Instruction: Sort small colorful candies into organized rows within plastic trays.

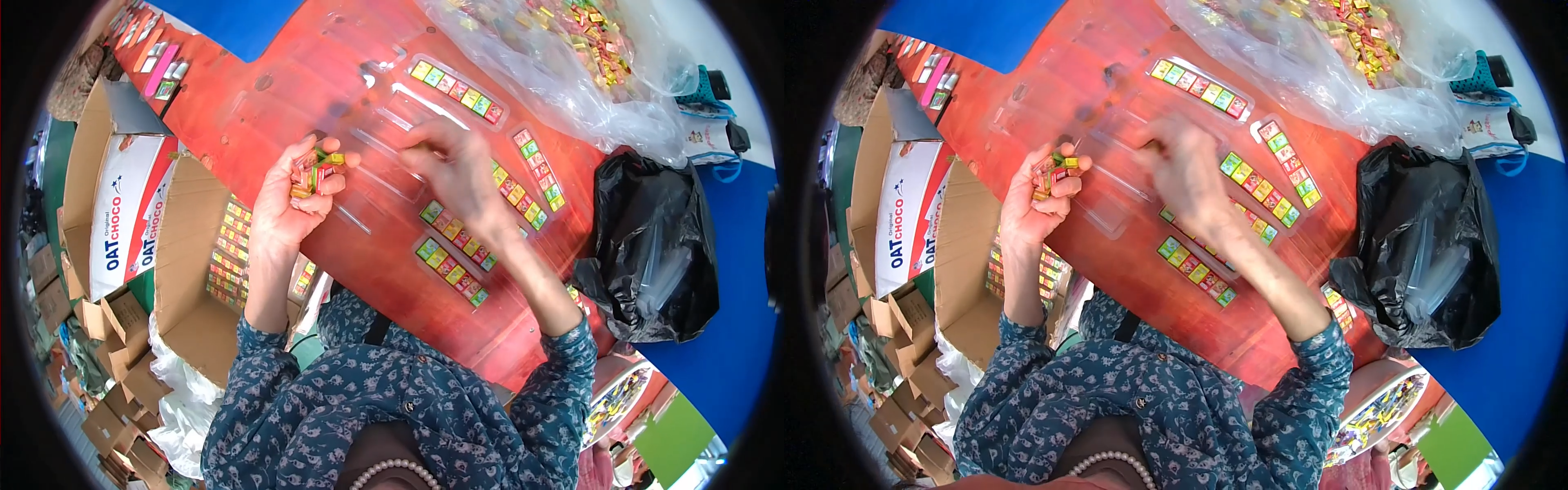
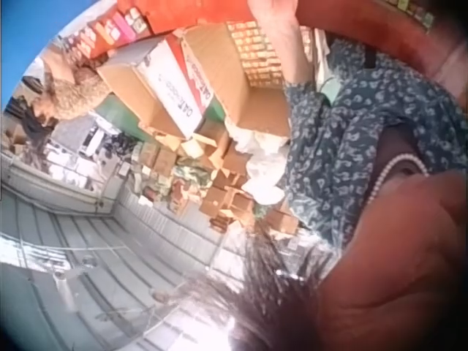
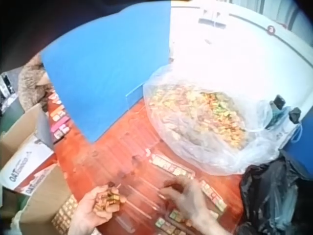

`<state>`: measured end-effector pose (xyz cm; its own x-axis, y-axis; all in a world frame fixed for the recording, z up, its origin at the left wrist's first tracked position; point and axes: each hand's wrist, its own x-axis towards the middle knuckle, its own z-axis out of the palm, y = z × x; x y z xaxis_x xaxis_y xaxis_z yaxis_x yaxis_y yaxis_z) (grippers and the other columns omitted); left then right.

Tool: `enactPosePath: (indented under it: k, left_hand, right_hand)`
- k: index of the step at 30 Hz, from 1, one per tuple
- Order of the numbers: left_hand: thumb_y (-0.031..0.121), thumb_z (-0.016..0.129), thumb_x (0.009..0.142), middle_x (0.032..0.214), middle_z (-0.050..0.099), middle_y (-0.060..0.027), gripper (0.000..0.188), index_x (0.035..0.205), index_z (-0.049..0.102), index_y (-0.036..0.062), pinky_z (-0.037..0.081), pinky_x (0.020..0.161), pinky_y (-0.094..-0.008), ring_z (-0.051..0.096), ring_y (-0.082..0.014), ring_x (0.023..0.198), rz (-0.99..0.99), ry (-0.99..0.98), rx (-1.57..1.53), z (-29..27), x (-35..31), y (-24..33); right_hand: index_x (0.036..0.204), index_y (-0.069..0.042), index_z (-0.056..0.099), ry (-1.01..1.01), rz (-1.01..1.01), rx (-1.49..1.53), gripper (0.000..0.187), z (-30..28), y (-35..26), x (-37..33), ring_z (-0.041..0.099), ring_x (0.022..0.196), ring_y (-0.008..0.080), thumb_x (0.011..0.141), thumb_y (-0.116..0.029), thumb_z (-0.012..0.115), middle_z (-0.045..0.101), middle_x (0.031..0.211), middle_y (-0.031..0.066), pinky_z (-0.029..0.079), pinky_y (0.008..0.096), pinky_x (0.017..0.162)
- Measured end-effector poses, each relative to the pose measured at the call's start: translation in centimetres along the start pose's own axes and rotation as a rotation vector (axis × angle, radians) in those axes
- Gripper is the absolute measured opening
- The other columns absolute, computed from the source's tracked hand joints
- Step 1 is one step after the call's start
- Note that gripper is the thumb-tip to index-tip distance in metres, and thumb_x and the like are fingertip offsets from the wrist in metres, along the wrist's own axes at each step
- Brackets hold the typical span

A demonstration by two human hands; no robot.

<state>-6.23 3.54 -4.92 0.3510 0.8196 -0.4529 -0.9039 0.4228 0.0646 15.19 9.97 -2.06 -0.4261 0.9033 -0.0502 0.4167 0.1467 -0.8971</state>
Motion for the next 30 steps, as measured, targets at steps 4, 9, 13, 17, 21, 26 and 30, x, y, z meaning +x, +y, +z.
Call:
enactPosePath:
  k: [4, 9, 13, 17, 21, 26, 30]
  left_hand:
    - [0.024, 0.054, 0.089, 0.1, 0.057, -0.0223, 0.026, 0.098, 0.057, 0.0, 0.032, 0.031, -0.013, 0.045, -0.0113, 0.059, 0.004, 0.023, 0.016, 0.1, 0.0, 0.0]
    - [0.024, 0.055, 0.088, 0.099, 0.057, -0.0228, 0.026, 0.098, 0.057, -0.0001, 0.032, 0.031, -0.0136, 0.044, -0.0116, 0.059, -0.007, 0.004, -0.012, 0.3, -0.1, 0.0]
    - [0.024, 0.055, 0.088, 0.098, 0.058, -0.0232, 0.026, 0.099, 0.057, -0.0001, 0.031, 0.031, -0.014, 0.045, -0.0119, 0.059, 0.007, 0.003, 0.003, 0.2, 0.1, 0.0]
    - [0.024, 0.056, 0.087, 0.099, 0.058, -0.0237, 0.027, 0.098, 0.057, -0.0005, 0.031, 0.031, -0.014, 0.047, -0.013, 0.059, 0.015, 0.015, 0.044, 0.7, 0.3, 0.3]
    - [0.023, 0.052, 0.09, 0.102, 0.056, -0.0243, 0.027, 0.1, 0.057, -0.0012, 0.034, 0.03, -0.0133, 0.045, -0.012, 0.058, 0.047, 0.045, 0.186, 2.2, 0.9, 0.7]
    - [0.021, 0.054, 0.089, 0.104, 0.057, -0.0249, 0.026, 0.101, 0.058, -0.0014, 0.033, 0.031, -0.0126, 0.046, -0.0122, 0.057, 0.05, 0.081, 0.323, 4.5, 2.9, 1.6]
    - [0.015, 0.061, 0.084, 0.103, 0.06, -0.0244, 0.024, 0.102, 0.059, -0.0012, 0.033, 0.032, -0.0136, 0.05, -0.014, 0.057, 0.042, 0.073, 0.416, 6.1, 5.4, 2.3]
  right_hand:
    - [0.085, -0.001, 0.064, 0.018, -0.09, -0.001, 0.014, 1.4, -1.4, -0.2, 0.06, 0.068, 0.0227, 0.073, 0.006, 0.061, 0.062, 0.079, 0.0138, 0.047, 0.0328, 0.061]
    - [0.091, 0.002, 0.064, -0.031, 0.147, 0.223, 0.013, 0.0, -0.8, -0.4, 0.052, 0.064, 0.0086, 0.081, -0.003, 0.056, 0.059, 0.07, 0.0028, 0.043, 0.0252, 0.058]
    - [0.095, 0.001, 0.065, 0.083, 0.213, 0.092, 0.015, -3.1, 0.0, -0.2, 0.051, 0.066, 0.0044, 0.083, -0.007, 0.062, 0.061, 0.075, 0.0004, 0.041, 0.0191, 0.059]
    - [0.093, 0.002, 0.063, 0.328, 0.046, -0.363, 0.017, -6.7, 1.0, 0.5, 0.062, 0.067, 0.021, 0.077, -0.006, 0.063, 0.065, 0.079, 0.0146, 0.048, 0.0326, 0.063]
    - [0.095, 0.002, 0.063, 0.344, 0.042, -0.502, 0.02, -7.8, 2.2, 1.2, 0.06, 0.068, 0.0262, 0.077, -0.006, 0.064, 0.061, 0.081, 0.017, 0.046, 0.035, 0.063]
    - [0.092, 0.0, 0.064, 0.319, 0.004, -0.581, 0.019, -7.2, 3.3, 1.3, 0.059, 0.078, 0.0328, 0.075, -0.006, 0.066, 0.058, 0.088, 0.0171, 0.046, 0.0385, 0.069]
    - [0.09, 0.0, 0.064, 0.328, 0.029, -0.561, 0.017, -7.0, 3.4, 1.3, 0.058, 0.082, 0.0346, 0.074, -0.005, 0.066, 0.058, 0.089, 0.0172, 0.046, 0.0399, 0.071]
